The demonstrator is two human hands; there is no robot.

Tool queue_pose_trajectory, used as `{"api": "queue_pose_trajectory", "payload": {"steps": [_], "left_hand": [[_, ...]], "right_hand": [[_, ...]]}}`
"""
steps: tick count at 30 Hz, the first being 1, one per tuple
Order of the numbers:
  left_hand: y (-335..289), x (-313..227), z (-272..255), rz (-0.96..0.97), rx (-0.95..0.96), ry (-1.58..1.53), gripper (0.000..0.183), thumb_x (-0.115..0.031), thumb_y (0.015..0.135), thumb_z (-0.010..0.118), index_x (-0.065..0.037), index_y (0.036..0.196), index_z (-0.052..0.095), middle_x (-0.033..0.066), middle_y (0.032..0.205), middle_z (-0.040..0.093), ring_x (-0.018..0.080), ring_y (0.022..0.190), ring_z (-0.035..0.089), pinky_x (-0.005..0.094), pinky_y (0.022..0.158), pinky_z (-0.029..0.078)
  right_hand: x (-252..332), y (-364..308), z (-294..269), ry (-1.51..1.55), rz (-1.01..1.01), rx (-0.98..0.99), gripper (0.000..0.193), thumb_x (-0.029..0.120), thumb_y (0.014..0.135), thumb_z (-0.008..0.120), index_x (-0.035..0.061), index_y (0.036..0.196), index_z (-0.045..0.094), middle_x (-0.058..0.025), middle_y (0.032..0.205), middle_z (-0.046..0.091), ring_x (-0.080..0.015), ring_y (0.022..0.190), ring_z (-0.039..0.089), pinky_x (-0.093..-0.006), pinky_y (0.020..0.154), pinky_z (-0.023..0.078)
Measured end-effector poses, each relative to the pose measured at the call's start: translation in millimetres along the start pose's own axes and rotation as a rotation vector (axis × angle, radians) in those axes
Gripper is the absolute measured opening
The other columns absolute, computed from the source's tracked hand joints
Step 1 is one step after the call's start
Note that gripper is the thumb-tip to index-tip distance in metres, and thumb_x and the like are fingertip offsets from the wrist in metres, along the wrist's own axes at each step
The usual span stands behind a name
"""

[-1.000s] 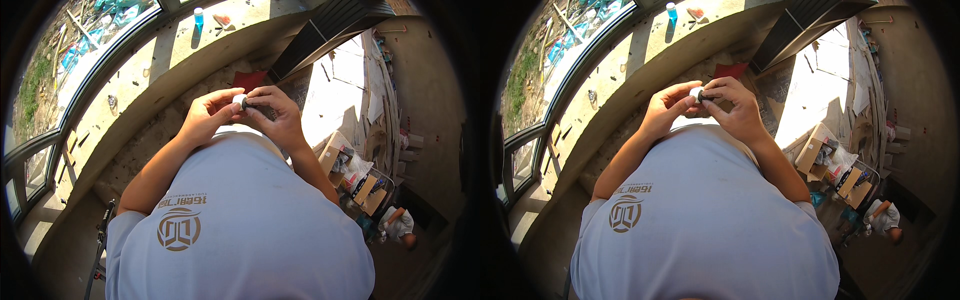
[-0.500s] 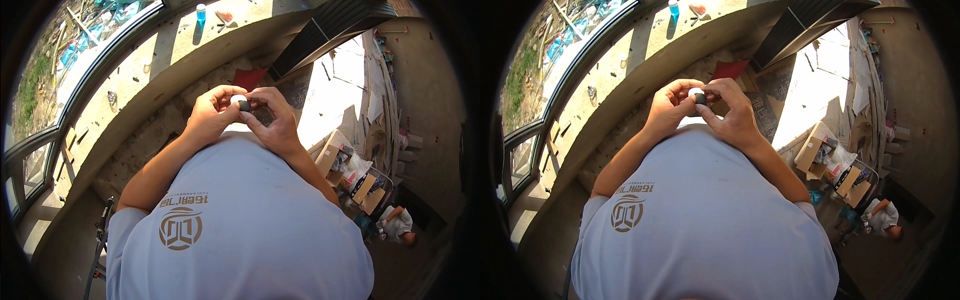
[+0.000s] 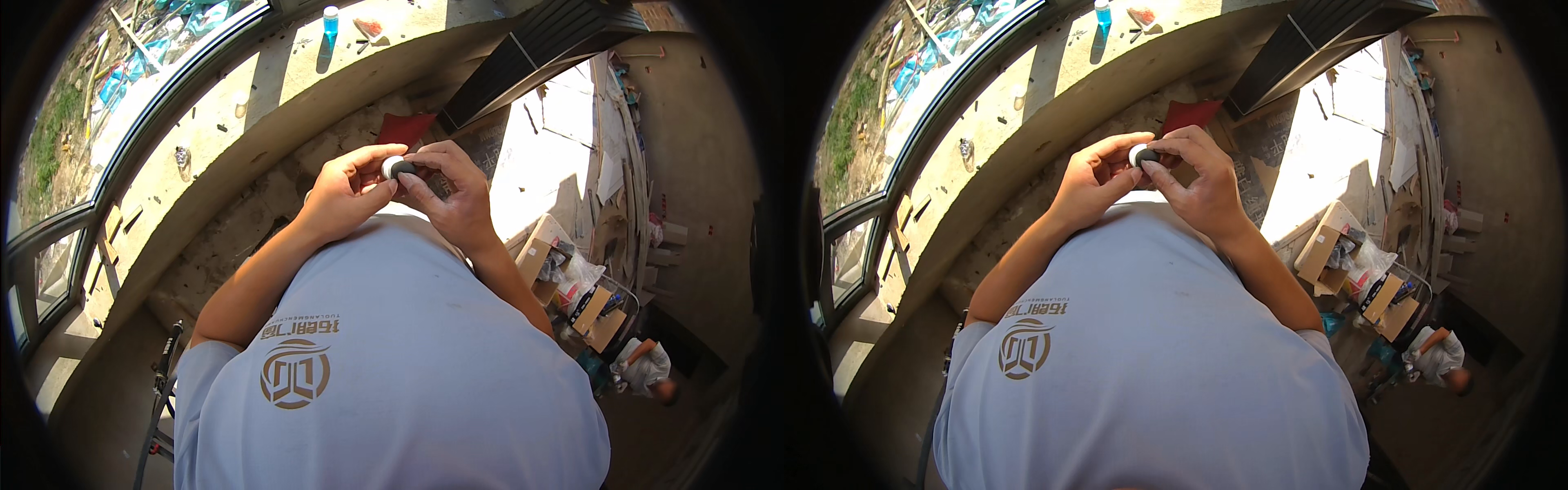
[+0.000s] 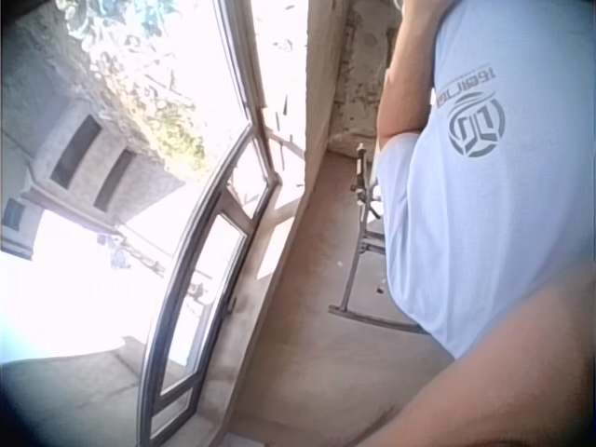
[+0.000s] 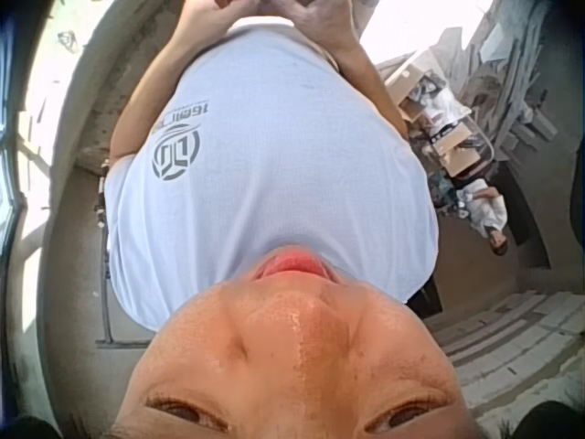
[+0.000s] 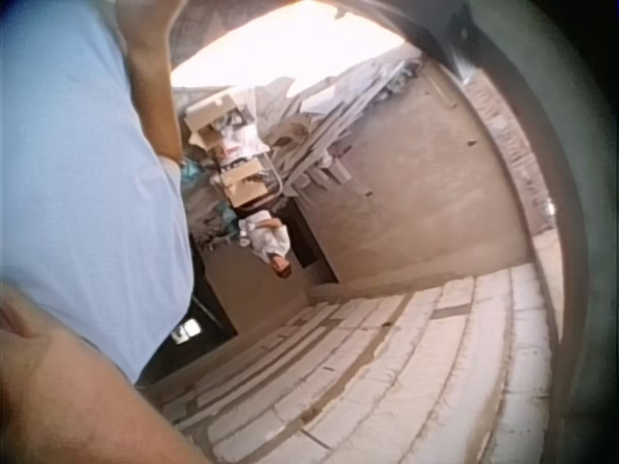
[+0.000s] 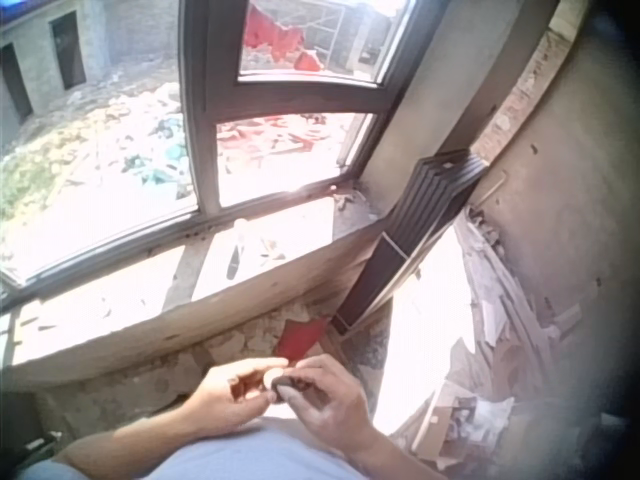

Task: The person sits on the floor and retrieves a small blue container from a toolbox. They open the container, remove a seal, and place the container on a window sill. The person then opens a second container and appears to mix or prepare the contents.

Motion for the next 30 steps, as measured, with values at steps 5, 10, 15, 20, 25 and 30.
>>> {"api": "queue_pose_trajectory", "payload": {"steps": [5,10,15,20,25,30], "left_hand": [[-2,4,-1,-0.01,-0.006,-0.002,0.036,0.005,0.1,0.056,0.004,0.136,0.062,0.0123,0.121,0.072,0.0153,0.105,0.072,0.0316,0.097,0.059],[-1,6,-3,-0.01,-0.028,0.039,0.034,0.004,0.1,0.055,0.004,0.133,0.063,0.0114,0.119,0.072,0.0148,0.105,0.071,0.031,0.096,0.059],[-2,0,-1,0.047,0.01,0.065,0.038,0.004,0.1,0.056,0.003,0.138,0.06,0.0113,0.126,0.07,0.0136,0.111,0.068,0.0311,0.098,0.057],[-4,-3,3,0.074,0.053,0.019,0.048,0.002,0.098,0.067,-0.002,0.144,0.055,0.0115,0.131,0.067,0.0139,0.119,0.064,0.0321,0.103,0.053],[-7,-25,8,0.25,0.088,0.14,0.047,0.004,0.096,0.072,-0.006,0.14,0.061,0.0093,0.136,0.064,0.0166,0.121,0.064,0.0328,0.104,0.052],[-18,-44,21,0.313,0.175,0.227,0.046,0.011,0.096,0.066,-0.007,0.138,0.065,0.0094,0.141,0.061,0.0194,0.127,0.063,0.0342,0.106,0.055]], "right_hand": [[1,-2,3,0.051,-0.001,0.061,0.025,-0.004,0.085,0.08,-0.0005,0.109,0.073,-0.0102,0.102,0.069,-0.0173,0.087,0.068,-0.029,0.077,0.056],[7,-4,7,0.032,-0.011,0.113,0.026,-0.005,0.087,0.077,-0.0008,0.113,0.072,-0.01,0.105,0.069,-0.017,0.09,0.068,-0.0287,0.079,0.055],[-2,-6,6,0.06,0.051,0.111,0.031,-0.006,0.09,0.076,0.0002,0.119,0.068,-0.0091,0.108,0.068,-0.015,0.094,0.068,-0.0282,0.084,0.055],[-6,-10,6,0.077,0.086,0.13,0.034,-0.005,0.089,0.078,0.0011,0.12,0.066,-0.009,0.111,0.067,-0.0141,0.095,0.066,-0.0282,0.084,0.055],[10,-8,-1,0.051,-0.033,0.074,0.049,-0.002,0.083,0.084,0.0037,0.128,0.064,-0.0103,0.114,0.066,-0.0178,0.095,0.068,-0.0294,0.082,0.057],[36,-8,-9,-0.103,-0.295,0.009,0.062,-0.003,0.074,0.089,0.0057,0.13,0.066,-0.0098,0.111,0.069,-0.0221,0.09,0.07,-0.0316,0.073,0.06]]}}
Point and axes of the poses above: each hand's wrist, its own y-axis towards the middle knuckle, its own z-axis out of the palm, x = y × z, the point moved 9 cm from there along y, towards the middle knuckle
